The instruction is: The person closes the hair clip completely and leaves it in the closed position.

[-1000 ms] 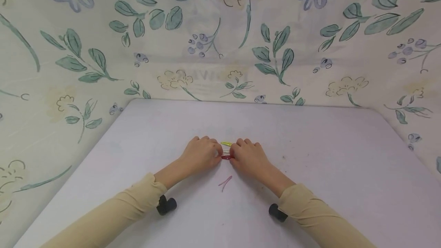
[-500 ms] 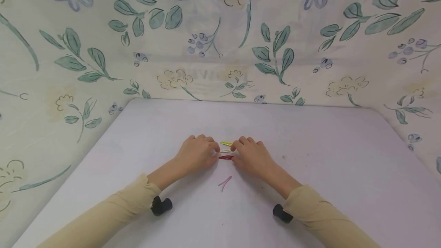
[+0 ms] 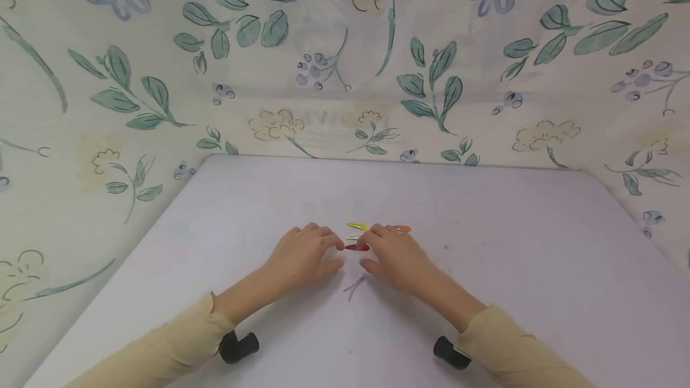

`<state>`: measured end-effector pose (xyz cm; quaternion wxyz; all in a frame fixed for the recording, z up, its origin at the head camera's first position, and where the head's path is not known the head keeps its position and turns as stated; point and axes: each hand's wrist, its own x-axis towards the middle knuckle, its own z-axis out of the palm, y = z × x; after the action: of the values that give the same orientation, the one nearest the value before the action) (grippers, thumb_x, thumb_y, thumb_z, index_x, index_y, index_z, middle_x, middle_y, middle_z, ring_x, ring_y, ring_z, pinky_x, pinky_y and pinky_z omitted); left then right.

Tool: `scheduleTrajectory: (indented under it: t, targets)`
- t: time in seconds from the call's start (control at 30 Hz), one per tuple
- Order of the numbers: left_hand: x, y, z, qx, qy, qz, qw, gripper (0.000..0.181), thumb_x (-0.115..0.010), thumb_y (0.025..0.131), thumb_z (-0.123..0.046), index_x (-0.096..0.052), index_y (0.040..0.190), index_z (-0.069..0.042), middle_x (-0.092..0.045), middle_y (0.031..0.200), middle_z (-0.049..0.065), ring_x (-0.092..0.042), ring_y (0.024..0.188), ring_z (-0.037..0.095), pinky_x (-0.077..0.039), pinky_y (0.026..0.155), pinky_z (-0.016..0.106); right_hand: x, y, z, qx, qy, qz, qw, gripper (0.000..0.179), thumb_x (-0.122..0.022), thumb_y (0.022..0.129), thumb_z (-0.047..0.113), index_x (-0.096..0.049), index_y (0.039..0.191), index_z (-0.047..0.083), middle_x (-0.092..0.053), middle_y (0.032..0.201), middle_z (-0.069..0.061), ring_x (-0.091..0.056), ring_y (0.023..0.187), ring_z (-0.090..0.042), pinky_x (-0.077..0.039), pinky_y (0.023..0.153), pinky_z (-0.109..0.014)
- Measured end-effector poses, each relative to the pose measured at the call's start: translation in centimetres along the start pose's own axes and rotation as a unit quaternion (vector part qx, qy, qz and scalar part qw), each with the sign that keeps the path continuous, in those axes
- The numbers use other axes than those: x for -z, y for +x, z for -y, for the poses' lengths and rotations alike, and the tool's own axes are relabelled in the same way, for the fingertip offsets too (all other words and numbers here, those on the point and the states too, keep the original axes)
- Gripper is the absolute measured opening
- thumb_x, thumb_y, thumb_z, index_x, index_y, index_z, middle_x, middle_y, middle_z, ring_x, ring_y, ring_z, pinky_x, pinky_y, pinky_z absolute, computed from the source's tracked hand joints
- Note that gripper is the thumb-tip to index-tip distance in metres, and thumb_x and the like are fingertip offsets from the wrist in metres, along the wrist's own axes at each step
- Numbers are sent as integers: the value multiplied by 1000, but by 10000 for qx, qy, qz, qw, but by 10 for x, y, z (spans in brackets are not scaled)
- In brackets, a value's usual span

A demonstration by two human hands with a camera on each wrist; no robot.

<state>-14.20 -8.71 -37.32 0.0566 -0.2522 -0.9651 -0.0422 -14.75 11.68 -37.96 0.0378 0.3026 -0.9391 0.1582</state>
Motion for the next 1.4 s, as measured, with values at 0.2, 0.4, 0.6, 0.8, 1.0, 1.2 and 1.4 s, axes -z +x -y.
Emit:
scheduleTrajectory:
  t: [0.2,0.4,0.6,0.8,1.0,1.2,1.4]
  targets:
    - [-6,-9,-5,33,-134,166,9998,25,-69,88,-40,-73,105,-21,-71,107,-3,-62,96,20,-51,80,41,-6,-12,5,-134,229,410,9988,21,-77,85,16,-69,104,16,-65,109,-1,-64,104,-23,-52,91,-43]
    - [-14,-17,-15,-199,-215,234,9993,28,-70,85,-44,-74,102,-21,-69,105,-4,-59,94,18,-49,74,39,-10,-19,5,-79,163,691,9974,19,-76,85,13,-70,103,15,-65,106,-2,-62,102,-23,-52,87,-46]
    - [-17,-18,-25,-374,-17,319,9988,30,-71,83,-48,-74,99,-23,-67,101,-6,-57,94,17,-49,75,39,-13,-23,3,120,117,531,9985,17,-75,85,13,-71,100,17,-65,106,0,-59,102,-22,-52,85,-43]
    - [-17,-20,-29,-464,194,249,9984,29,-72,82,-47,-71,97,-22,-63,95,-6,-56,90,16,-48,73,37,-14,-27,2,417,54,295,9987,12,-75,85,13,-71,96,17,-64,105,1,-58,101,-20,-52,80,-39]
    - [-18,-21,-29,-523,218,168,9983,17,-75,83,-37,-70,91,-23,-64,93,-6,-57,90,16,-48,70,33,-16,-30,5,399,138,187,9989,11,-75,85,10,-67,89,17,-62,104,2,-56,100,-19,-53,74,-34]
    - [-19,-21,-27,-617,269,23,9977,11,-77,81,-29,-68,84,-23,-64,92,-5,-58,87,16,-47,67,30,-18,-29,8,287,231,259,9990,13,-74,85,7,-66,86,16,-61,102,1,-54,98,-20,-52,73,-33]
    - [-18,-19,-27,-486,148,178,9985,11,-77,81,-25,-67,83,-22,-62,90,-5,-56,87,16,-45,67,33,-17,-25,11,307,129,309,9990,12,-73,86,8,-64,85,16,-58,98,1,-51,93,-18,-49,67,-30]
